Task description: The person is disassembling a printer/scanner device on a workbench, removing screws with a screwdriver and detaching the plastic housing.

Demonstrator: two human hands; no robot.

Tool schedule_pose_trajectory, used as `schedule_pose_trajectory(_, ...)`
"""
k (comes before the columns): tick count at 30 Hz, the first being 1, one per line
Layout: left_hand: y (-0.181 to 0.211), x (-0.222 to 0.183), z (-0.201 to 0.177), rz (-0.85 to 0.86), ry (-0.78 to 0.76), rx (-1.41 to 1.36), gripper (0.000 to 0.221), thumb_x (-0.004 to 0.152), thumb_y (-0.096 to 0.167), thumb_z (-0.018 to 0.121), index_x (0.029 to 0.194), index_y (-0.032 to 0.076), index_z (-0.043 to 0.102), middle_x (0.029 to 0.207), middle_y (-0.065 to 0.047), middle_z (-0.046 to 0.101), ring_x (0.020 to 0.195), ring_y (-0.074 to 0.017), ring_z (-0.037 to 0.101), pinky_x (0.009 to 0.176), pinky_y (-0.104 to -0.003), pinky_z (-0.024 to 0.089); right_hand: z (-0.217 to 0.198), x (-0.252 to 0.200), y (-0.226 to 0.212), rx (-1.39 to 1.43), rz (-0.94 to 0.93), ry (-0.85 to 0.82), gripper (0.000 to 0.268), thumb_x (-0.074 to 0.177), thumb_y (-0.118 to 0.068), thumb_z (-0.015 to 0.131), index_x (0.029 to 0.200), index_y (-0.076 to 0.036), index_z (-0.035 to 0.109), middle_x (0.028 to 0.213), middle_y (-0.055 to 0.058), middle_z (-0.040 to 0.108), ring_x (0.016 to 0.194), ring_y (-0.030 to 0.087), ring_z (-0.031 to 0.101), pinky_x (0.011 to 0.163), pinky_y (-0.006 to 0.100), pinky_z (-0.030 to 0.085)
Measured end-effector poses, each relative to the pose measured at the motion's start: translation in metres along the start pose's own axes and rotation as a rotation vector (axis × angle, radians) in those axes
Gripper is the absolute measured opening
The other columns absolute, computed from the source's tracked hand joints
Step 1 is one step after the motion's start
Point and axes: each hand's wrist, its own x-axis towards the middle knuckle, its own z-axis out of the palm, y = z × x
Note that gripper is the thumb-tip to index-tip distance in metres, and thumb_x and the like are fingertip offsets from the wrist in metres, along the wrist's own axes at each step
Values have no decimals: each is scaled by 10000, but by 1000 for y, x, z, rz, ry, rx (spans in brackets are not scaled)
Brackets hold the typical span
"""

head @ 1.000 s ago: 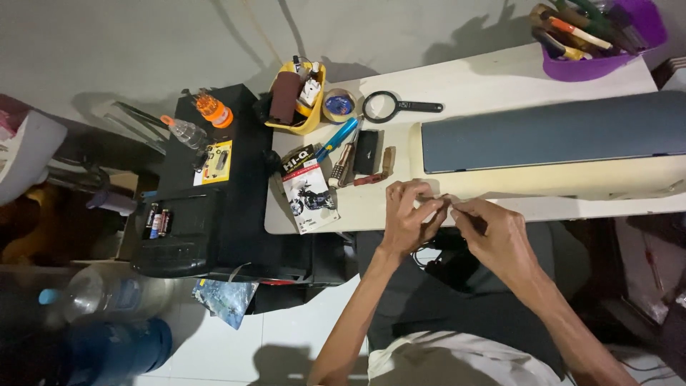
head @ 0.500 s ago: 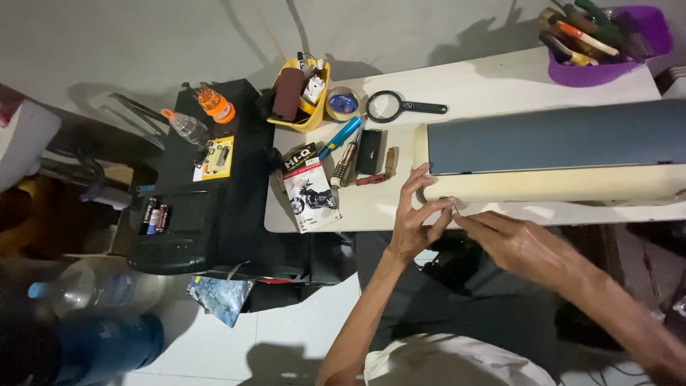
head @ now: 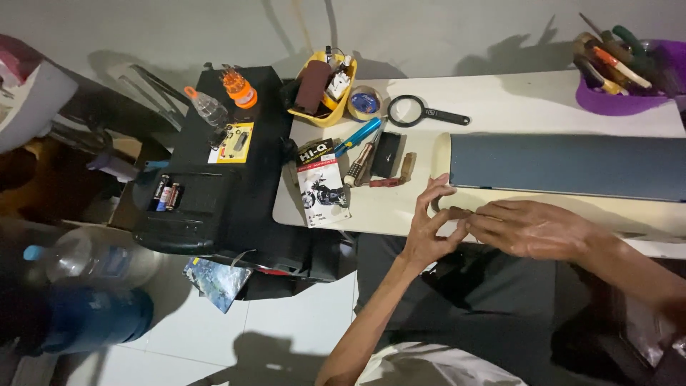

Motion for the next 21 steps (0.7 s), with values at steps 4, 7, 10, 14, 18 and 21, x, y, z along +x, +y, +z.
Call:
schedule_pose_trajectory(4, 4, 5, -1, 23, 22, -31, 80, 1003, 56, 640, 989, 16, 573, 1399, -143, 447, 1441, -405, 450, 1274, -659, 374, -11, 3, 3, -104, -52, -4, 477, 875, -71, 668, 1335, 27, 591, 1295, 226, 655, 1199, 373, 623, 1097, 504, 457)
schedule_pose_trajectory(7, 11, 9, -1, -45, 96, -95, 136, 968, 48, 684, 1048, 11, 581, 1452, -160, 415, 1475, -370, 416, 1297, -581, 369, -12, 3, 5, -101, -51, -5, 489, 864, -49, 664, 1344, 10, 594, 1329, 210, 652, 1193, 367, 630, 1099, 504, 448)
schedule_pose_trajectory(10, 12, 7, -1, -165, 169, -143, 360, 937, 116, 742, 1236, 91, 543, 1535, -150, 369, 1510, -332, 403, 1296, -508, 377, -16, 8, 10, -72, -56, -7, 487, 853, -32, 671, 1331, 8, 589, 1357, 214, 640, 1182, 364, 636, 1057, 490, 468)
schedule_pose_trajectory(14, 11, 7, -5, -291, 147, -201, 847, 920, 217, 774, 1598, 56, 293, 1639, -174, 367, 1539, -314, 388, 1287, -433, 384, -29, 19, 20, -89, -85, -8, 345, 898, -98, 679, 1233, -24, 636, 1247, 177, 687, 1096, 329, 662, 966, 475, 505)
schedule_pose_trajectory(18, 3, 4, -8, -273, 98, -81, 835, 923, 282, 771, 1601, 73, 330, 1648, -154, 381, 1556, -308, 380, 1304, -463, 357, -39, 27, 24, -127, -99, 43, 224, 955, -64, 629, 1175, -19, 639, 995, 86, 655, 995, 274, 621, 942, 443, 483)
schedule_pose_trajectory(21, 1, 3, -5, -296, 82, -82, 840, 928, 252, 760, 1614, 82, 307, 1667, -163, 347, 1573, -310, 341, 1303, -458, 337, -16, 15, 24, -45, -94, 8, 366, 840, -48, 727, 1197, -63, 651, 1229, 157, 681, 1107, 333, 633, 1008, 505, 471)
